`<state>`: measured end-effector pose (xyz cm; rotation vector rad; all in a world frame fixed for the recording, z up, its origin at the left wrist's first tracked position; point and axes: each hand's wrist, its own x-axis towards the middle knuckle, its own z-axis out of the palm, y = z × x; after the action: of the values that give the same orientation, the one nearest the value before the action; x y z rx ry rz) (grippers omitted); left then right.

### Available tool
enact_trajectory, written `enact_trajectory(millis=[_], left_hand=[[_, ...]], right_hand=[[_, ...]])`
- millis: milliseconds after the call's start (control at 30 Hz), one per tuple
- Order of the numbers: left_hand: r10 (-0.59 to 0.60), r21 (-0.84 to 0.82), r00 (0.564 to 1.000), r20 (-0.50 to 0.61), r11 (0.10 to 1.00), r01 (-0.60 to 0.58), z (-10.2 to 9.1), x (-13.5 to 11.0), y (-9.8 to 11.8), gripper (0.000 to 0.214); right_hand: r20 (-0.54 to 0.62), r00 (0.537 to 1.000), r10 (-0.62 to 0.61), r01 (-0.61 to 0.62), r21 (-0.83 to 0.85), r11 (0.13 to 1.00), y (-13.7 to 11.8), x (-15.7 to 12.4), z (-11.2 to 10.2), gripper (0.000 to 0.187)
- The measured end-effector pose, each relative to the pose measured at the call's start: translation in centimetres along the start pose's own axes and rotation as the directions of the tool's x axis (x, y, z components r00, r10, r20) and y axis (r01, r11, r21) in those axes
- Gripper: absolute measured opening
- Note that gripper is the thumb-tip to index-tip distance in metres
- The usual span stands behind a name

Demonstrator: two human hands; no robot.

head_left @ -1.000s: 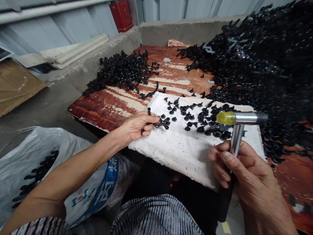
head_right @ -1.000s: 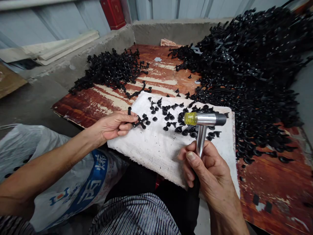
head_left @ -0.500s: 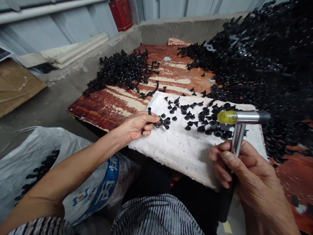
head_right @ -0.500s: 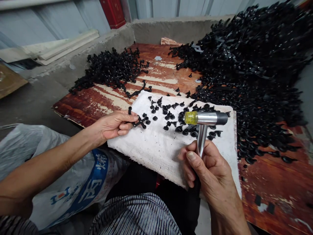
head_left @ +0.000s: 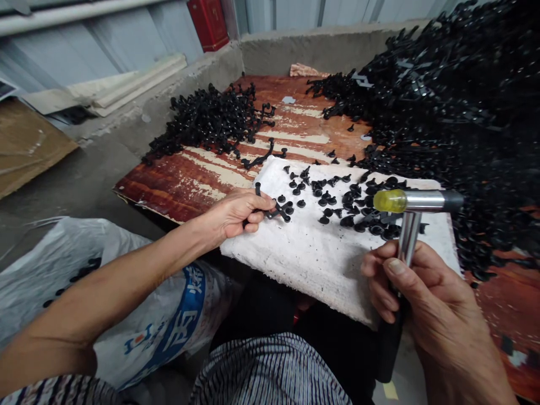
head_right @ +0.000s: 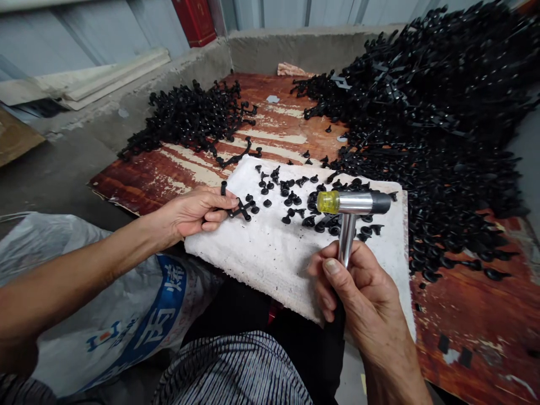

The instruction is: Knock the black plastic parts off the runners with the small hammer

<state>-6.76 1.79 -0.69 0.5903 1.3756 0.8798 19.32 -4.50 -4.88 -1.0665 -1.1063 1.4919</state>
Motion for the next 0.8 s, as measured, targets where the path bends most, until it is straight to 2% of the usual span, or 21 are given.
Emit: enact_trajectory(millis=[67, 167, 267, 333, 433, 533, 633, 800], left_hand=[[0.004, 0.046, 1.0, -0.014, 0.999, -0.004, 0.1, 0.0, 0.4, 0.024], [-0.029, 0.118, 0.999, -0.037, 0.992, 0.034, 0.4, -0.1, 1.2, 0.025], [-0.051, 0.156, 0.998, -0.034, 0.986, 0.056, 0.8, -0.2, 1.8, 0.028], [-0.051, 0.155, 0.998, -0.028, 0.986, 0.055, 0.8, -0.2, 1.9, 0.028], [-0.057, 0.153, 0.998, -0.025, 0.986, 0.06, 0.6, -0.1, 1.9, 0.027], [-0.061, 0.153, 0.998, -0.011, 0.986, 0.062, 0.2, -0.1, 1.9, 0.029], [-0.062, 0.137, 0.998, -0.004, 0.989, 0.062, 0.1, 0.0, 1.8, 0.028], [-0.059, 0.146, 0.998, 0.001, 0.988, 0.058, 0.2, 0.1, 1.7, 0.029]], right_hand=[[-0.018, 1.0, 0.009, -0.01, -0.059, 0.998, -0.1, 0.0, 0.1, 0.019], [-0.006, 1.0, -0.001, -0.001, -0.289, 0.957, -0.4, 0.2, 0.5, 0.027], [0.109, 0.982, -0.152, 0.187, -0.569, 0.801, -0.8, 0.8, 1.3, 0.035], [0.238, 0.934, -0.265, 0.356, -0.668, 0.654, -1.1, 1.6, 1.9, 0.042], [0.395, 0.865, -0.31, 0.501, -0.718, 0.483, -1.3, 2.9, 2.5, 0.049], [0.458, 0.839, -0.292, 0.542, -0.741, 0.395, -1.5, 3.9, 2.8, 0.05], [0.471, 0.829, -0.302, 0.557, -0.743, 0.371, -2.1, 4.2, 3.3, 0.052], [0.498, 0.788, -0.361, 0.612, -0.693, 0.381, -2.8, 3.8, 4.2, 0.055]])
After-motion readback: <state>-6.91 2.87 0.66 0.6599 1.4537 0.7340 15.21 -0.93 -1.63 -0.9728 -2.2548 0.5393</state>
